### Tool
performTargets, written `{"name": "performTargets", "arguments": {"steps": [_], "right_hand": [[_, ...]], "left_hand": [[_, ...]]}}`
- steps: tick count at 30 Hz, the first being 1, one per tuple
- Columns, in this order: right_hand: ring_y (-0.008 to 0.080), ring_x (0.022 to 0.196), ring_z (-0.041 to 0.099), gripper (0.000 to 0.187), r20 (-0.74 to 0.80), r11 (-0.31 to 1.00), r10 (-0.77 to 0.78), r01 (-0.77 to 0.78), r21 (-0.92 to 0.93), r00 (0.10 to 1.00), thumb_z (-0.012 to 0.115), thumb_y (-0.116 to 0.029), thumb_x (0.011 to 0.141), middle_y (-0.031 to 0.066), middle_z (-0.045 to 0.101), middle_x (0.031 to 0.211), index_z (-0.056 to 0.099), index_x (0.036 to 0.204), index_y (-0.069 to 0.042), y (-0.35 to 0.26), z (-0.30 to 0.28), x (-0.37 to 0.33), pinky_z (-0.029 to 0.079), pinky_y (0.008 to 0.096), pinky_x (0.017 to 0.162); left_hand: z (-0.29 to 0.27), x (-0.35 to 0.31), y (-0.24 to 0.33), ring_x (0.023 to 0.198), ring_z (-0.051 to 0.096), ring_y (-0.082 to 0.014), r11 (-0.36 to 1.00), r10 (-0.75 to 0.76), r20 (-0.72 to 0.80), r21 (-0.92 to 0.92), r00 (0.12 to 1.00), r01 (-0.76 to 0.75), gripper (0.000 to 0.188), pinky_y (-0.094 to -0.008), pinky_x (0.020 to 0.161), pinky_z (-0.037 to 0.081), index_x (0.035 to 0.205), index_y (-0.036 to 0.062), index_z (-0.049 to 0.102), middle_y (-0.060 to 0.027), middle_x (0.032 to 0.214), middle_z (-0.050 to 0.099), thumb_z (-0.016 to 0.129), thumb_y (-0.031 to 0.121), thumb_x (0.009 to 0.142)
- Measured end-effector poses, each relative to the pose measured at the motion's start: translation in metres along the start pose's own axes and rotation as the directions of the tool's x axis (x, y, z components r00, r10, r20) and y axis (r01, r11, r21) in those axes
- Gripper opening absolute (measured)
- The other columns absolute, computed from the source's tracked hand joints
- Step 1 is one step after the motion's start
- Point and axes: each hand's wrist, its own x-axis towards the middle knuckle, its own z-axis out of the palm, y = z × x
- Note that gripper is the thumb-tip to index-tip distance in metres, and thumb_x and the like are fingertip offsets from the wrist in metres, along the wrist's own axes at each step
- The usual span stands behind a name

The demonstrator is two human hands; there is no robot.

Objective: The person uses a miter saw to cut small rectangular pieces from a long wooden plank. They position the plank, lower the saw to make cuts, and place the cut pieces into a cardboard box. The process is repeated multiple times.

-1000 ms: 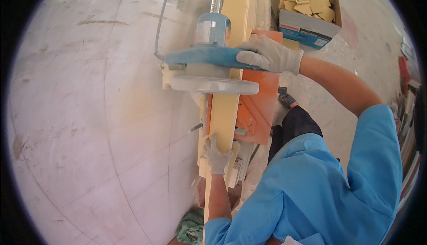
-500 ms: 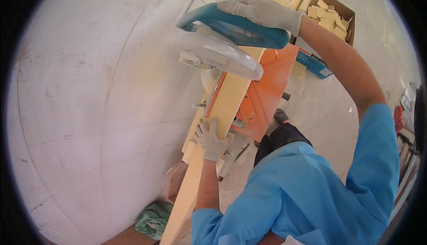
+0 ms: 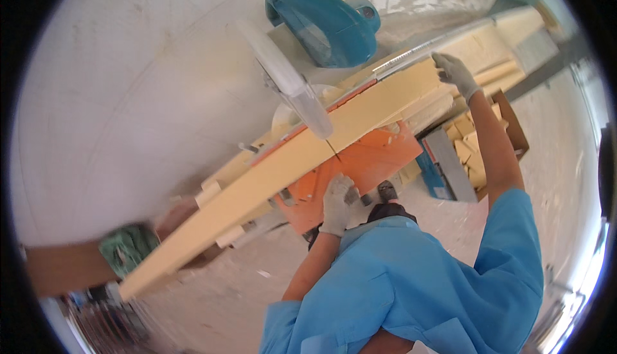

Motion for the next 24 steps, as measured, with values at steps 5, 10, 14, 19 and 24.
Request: {"name": "performTargets", "arguments": {"steps": [5,10,14,19,24], "right_hand": [[0.0372,0.142,0.050,0.094,-0.138,0.861,-0.126,0.039,-0.507,0.983,0.065,-0.064,0.090,0.0294,0.053,0.150,0.047,0.151,0.005,0.109,-0.044,0.097,0.038,0.0412,0.117],[0.0384,0.138,0.054,0.094,0.013,0.816,0.017,-0.006,-0.577,1.000,0.067,-0.066,0.087,0.0302,0.057,0.145,0.054,0.145,0.007,0.132,-0.048,0.142,0.041,0.0424,0.115],[0.0369,0.127,0.063,0.086,0.100,0.835,0.098,-0.027,-0.550,0.990,0.071,-0.063,0.086,0.0267,0.065,0.135,0.062,0.136,0.008,0.131,-0.046,0.155,0.048,0.0425,0.106],[0.0263,0.105,0.069,0.068,0.126,0.974,0.125,-0.097,-0.206,0.984,0.081,-0.044,0.087,0.0177,0.072,0.117,0.065,0.129,0.007,0.131,-0.043,0.152,0.054,0.0370,0.089],[0.0123,0.094,0.064,0.053,0.053,0.999,-0.012,0.014,-0.030,0.999,0.082,-0.036,0.090,0.0068,0.070,0.105,0.064,0.122,0.003,0.114,-0.068,0.140,0.051,0.0271,0.076]], "left_hand": [[0.079,0.041,-0.019,0.092,0.063,-0.0296,0.900,-0.016,-0.402,-0.404,0.916,-0.162,0.042,-0.0437,0.078,0.059,0.122,0.0051,0.053,-0.0154,0.112,0.056,0.071,0.034,0.099],[0.112,0.073,0.000,0.089,0.060,-0.0290,0.809,-0.006,-0.593,-0.476,0.805,-0.345,0.049,-0.0429,0.075,0.057,0.123,0.0054,0.050,-0.0165,0.114,0.055,0.073,0.040,0.096],[0.122,0.098,0.019,0.087,0.060,-0.0238,0.781,-0.142,-0.668,-0.529,0.730,-0.332,0.044,-0.0377,0.071,0.055,0.124,0.0109,0.059,-0.0090,0.108,0.058,0.074,0.040,0.095],[0.121,0.127,0.030,0.093,0.064,-0.0192,0.731,-0.129,-0.641,-0.577,0.756,-0.365,0.031,-0.0345,0.070,0.053,0.118,0.0173,0.064,-0.0001,0.101,0.067,0.073,0.036,0.096],[0.119,0.111,0.023,0.096,0.066,-0.0184,0.740,-0.045,-0.573,-0.569,0.818,-0.358,0.028,-0.0365,0.078,0.053,0.122,0.0188,0.063,-0.0001,0.109,0.069,0.072,0.029,0.097]]}}
